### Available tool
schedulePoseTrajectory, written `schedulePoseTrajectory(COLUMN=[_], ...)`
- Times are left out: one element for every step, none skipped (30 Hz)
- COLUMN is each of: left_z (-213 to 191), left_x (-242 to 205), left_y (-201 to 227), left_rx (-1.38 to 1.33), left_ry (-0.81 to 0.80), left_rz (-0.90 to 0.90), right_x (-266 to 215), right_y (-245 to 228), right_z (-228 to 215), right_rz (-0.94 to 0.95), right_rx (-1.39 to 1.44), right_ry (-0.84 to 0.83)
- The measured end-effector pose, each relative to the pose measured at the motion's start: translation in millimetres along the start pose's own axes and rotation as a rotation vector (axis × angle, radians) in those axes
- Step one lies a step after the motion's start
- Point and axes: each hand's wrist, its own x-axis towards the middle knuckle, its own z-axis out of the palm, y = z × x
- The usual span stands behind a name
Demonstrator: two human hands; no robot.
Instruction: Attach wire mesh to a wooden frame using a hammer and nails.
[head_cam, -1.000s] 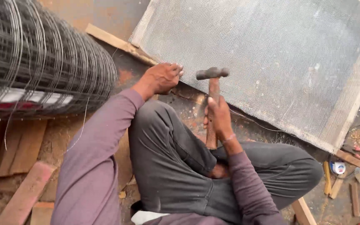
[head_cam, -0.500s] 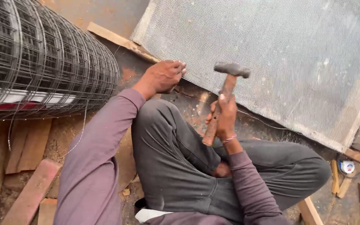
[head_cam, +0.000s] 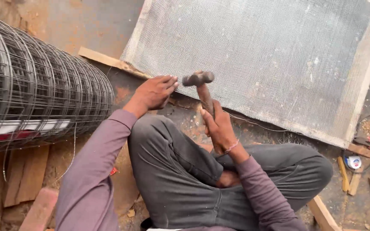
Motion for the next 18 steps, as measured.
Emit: schedulePoseTrajectory(left_z=[-11.3,-24.0,-37.1,-29.2,-21.7,-12.5,4.5,18.6,31.8,14.5,-2.3,-15.0,-14.0,-14.1,-14.1,-17.4,-20.7,-24.2], left_x=[6.6,7.3,7.6,6.7,6.1,8.5,7.7,5.3,3.1,2.8,2.4,4.3,7.1,6.9,6.5,5.6,4.6,7.3], left_y=[2.2,4.7,7.2,4.1,1.7,1.4,1.7,-3.3,-9.0,-7.3,-5.7,0.5,0.5,0.5,0.9,1.6,2.6,2.0], left_rx=[-0.006,-0.004,-0.003,0.000,0.023,0.042,0.043,0.056,0.070,0.081,0.050,0.009,0.010,0.000,-0.011,-0.011,-0.012,-0.011], left_ry=[0.001,-0.052,-0.105,-0.108,-0.088,-0.064,-0.063,-0.038,-0.013,-0.013,-0.044,-0.069,-0.063,-0.064,-0.065,-0.067,-0.078,-0.084], left_rz=[0.000,-0.019,-0.038,-0.044,-0.038,-0.027,-0.026,-0.025,-0.024,-0.027,-0.038,-0.046,-0.048,-0.048,-0.048,-0.050,-0.055,-0.055], right_x=[-2.4,-4.7,-7.8,4.1,15.4,25.1,21.4,20.6,20.0,17.7,15.8,11.3,9.2,6.5,3.4,9.2,14.7,22.0], right_y=[1.9,3.5,4.8,11.4,17.9,25.7,16.9,6.2,-5.3,-14.6,-23.6,-30.6,-28.9,-27.0,-24.9,2.3,29.8,56.4], right_z=[1.5,5.8,10.3,12.1,13.4,12.1,2.5,-3.9,-10.7,-13.2,-15.5,-20.5,-14.5,-6.4,1.5,7.3,13.0,16.7], right_rz=[0.005,-0.079,-0.163,-0.166,-0.068,0.031,0.031,0.134,0.236,0.226,0.140,0.060,0.056,-0.019,-0.095,-0.094,-0.142,-0.192], right_rx=[-0.003,-0.033,-0.062,-0.059,-0.043,-0.030,-0.030,0.036,0.102,0.105,0.170,0.228,0.224,0.199,0.175,0.176,-0.070,-0.317], right_ry=[0.000,0.068,0.135,0.130,0.113,0.102,0.103,0.047,-0.011,-0.016,0.008,0.037,0.038,0.107,0.176,0.174,0.180,0.190])
